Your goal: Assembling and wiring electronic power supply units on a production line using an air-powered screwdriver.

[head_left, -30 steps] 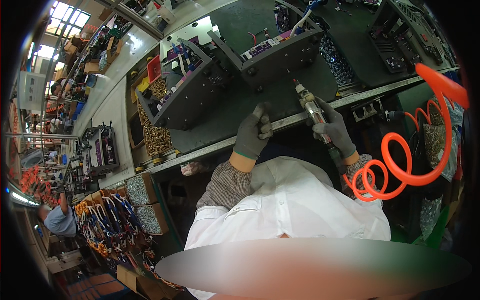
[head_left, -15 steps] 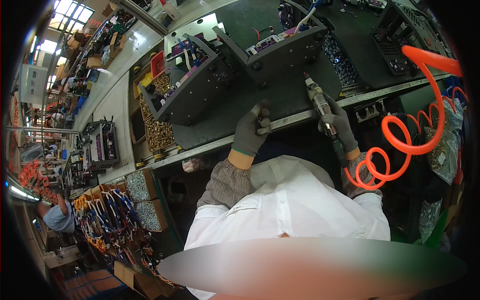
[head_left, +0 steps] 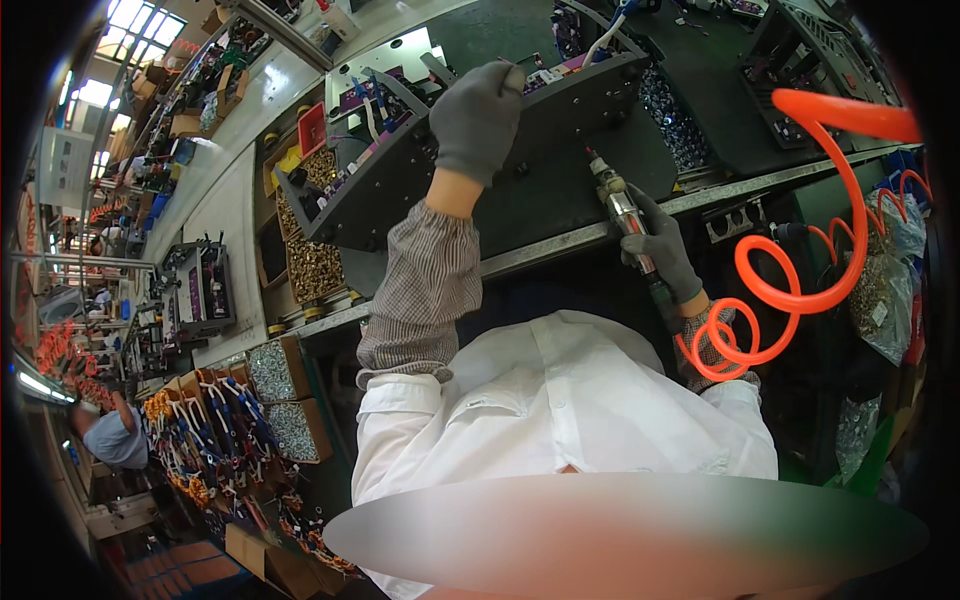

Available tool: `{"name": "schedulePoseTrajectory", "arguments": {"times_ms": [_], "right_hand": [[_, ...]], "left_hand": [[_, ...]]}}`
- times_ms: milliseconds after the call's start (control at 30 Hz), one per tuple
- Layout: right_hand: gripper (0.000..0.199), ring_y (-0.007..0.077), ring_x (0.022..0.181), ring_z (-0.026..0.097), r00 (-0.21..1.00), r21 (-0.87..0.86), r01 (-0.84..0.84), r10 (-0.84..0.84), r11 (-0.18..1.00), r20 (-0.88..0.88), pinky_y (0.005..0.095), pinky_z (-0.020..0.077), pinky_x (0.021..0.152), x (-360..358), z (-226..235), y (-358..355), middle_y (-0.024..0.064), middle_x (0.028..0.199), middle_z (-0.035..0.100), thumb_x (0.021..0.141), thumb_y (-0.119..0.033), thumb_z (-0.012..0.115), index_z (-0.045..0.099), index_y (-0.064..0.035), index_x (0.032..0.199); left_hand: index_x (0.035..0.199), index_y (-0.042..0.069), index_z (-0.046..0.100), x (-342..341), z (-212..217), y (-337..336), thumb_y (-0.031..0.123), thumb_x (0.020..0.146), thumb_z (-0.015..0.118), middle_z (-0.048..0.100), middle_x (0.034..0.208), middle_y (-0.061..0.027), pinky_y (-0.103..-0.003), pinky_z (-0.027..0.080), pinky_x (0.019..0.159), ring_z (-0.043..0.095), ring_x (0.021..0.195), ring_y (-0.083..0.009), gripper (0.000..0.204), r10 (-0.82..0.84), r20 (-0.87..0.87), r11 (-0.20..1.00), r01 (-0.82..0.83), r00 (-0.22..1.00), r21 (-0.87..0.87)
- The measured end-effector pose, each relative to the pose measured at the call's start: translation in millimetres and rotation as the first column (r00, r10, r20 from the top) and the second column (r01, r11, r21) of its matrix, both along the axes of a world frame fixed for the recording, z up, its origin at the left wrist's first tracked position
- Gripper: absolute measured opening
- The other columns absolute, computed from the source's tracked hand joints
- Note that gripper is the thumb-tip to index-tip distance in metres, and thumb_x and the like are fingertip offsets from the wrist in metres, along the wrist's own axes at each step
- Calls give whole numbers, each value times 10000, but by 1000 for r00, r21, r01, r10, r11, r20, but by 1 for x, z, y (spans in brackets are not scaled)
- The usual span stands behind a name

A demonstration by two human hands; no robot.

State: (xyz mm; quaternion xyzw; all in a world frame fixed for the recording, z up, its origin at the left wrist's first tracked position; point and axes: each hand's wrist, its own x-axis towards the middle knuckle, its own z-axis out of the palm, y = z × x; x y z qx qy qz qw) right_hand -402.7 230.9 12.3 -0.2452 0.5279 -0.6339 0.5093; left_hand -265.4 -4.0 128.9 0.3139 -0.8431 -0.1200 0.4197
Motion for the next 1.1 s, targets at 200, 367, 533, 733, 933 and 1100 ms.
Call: {"name": "schedulePoseTrajectory", "arguments": {"times_ms": [200,367,533,733,933,1100], "right_hand": [[910,144,633,606,997,57,-35,39,998,-69,266,519,556,0,5,-3,91,945,618,623,-3,671,356,-71,1474],[900,120,615,598,992,7,-20,20,1000,-126,238,512,538,-1,9,-6,87,976,602,622,-53,690,358,-9,1457],[897,124,612,601,998,-17,-61,61,998,-30,247,530,559,-3,7,-10,96,973,607,631,-73,685,342,12,1456],[932,168,615,625,987,19,-157,157,987,41,258,524,541,-5,27,7,171,953,627,585,-146,655,347,22,1449],[942,144,854,618,896,-19,-431,431,902,105,242,523,619,17,63,14,126,1051,614,560,-108,687,371,21,1439],[932,135,885,619,896,-51,-433,436,900,86,248,526,664,23,62,19,105,1069,619,563,-93,699,382,21,1432]], "left_hand": [[1092,160,710,-44,12,-51,420,936,501,709,990,-113,-423,524,833,672,937,-323,368,14,631,988,-110,776,113],[1101,161,706,-49,15,-58,420,944,486,688,1094,-118,-410,506,882,648,1021,-316,374,-156,696,956,-71,701,285],[1090,131,704,-31,7,-52,406,936,519,698,1065,-117,-380,505,863,669,951,-283,366,-49,603,975,-93,796,203],[1086,17,626,52,-33,2,313,947,606,461,684,42,-186,206,396,337,497,-36,328,324,-811,432,687,486,584],[1032,7,593,74,-93,47,272,977,566,510,722,23,-183,233,399,340,479,-44,271,370,-719,-165,804,588,572],[1001,-23,601,74,-79,57,253,982,553,551,742,1,-192,258,411,356,472,-55,281,184,-814,-135,835,551,534]]}}
